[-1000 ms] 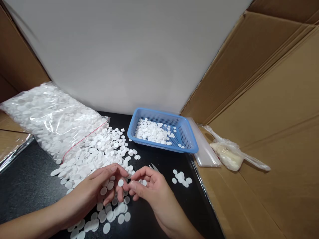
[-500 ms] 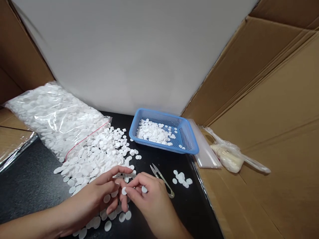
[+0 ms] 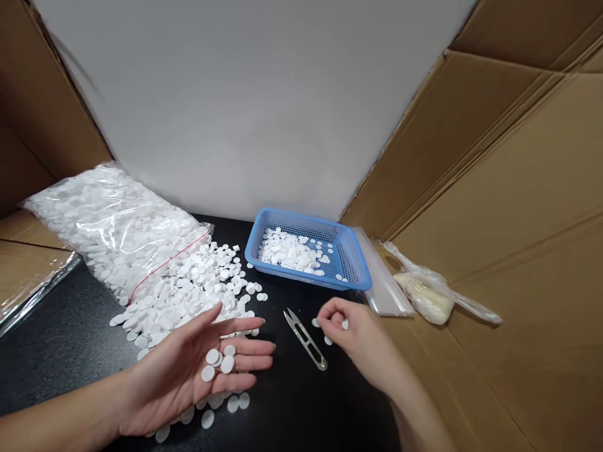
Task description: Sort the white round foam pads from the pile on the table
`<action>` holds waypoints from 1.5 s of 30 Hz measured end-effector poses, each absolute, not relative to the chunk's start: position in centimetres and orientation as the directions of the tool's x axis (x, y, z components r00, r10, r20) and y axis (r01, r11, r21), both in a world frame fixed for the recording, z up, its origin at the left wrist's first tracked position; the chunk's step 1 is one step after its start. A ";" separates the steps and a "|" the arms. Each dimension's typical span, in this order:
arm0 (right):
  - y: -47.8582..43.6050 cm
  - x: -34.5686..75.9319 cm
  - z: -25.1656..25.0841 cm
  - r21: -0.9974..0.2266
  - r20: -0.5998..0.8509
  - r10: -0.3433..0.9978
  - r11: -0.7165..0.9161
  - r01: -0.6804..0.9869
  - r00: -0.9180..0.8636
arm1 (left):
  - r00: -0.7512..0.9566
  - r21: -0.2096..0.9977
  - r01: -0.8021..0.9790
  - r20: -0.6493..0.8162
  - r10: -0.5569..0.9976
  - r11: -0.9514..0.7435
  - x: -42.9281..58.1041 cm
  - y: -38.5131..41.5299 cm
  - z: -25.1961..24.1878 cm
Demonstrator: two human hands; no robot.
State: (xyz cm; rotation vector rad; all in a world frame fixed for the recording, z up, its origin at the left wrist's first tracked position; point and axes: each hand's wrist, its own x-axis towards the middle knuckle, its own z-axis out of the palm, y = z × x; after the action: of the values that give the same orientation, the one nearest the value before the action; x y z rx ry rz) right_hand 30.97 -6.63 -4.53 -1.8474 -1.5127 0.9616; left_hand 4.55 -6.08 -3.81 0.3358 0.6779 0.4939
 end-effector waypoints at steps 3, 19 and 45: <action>-6.2 33.3 -5.4 -0.714 -0.233 0.957 -0.287 0.639 0.170 | 0.716 0.384 -0.367 -0.464 0.521 0.847 4.2 -5.5 -4.1; -8.5 23.9 -5.0 -0.891 -0.339 0.909 -0.392 -0.230 -0.241 | 0.519 0.742 -0.127 -0.516 0.682 0.658 4.7 -6.0 -4.7; 0.9 22.7 -1.4 -0.996 -0.022 0.983 -0.005 -0.092 0.181 | 0.325 0.986 0.027 -0.166 0.931 0.166 15.2 4.2 2.6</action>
State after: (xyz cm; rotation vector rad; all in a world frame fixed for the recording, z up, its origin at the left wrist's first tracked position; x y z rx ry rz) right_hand 22.67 0.93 -1.45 -1.2326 -1.0019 1.1251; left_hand 15.23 4.22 2.59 1.2243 1.0376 0.8436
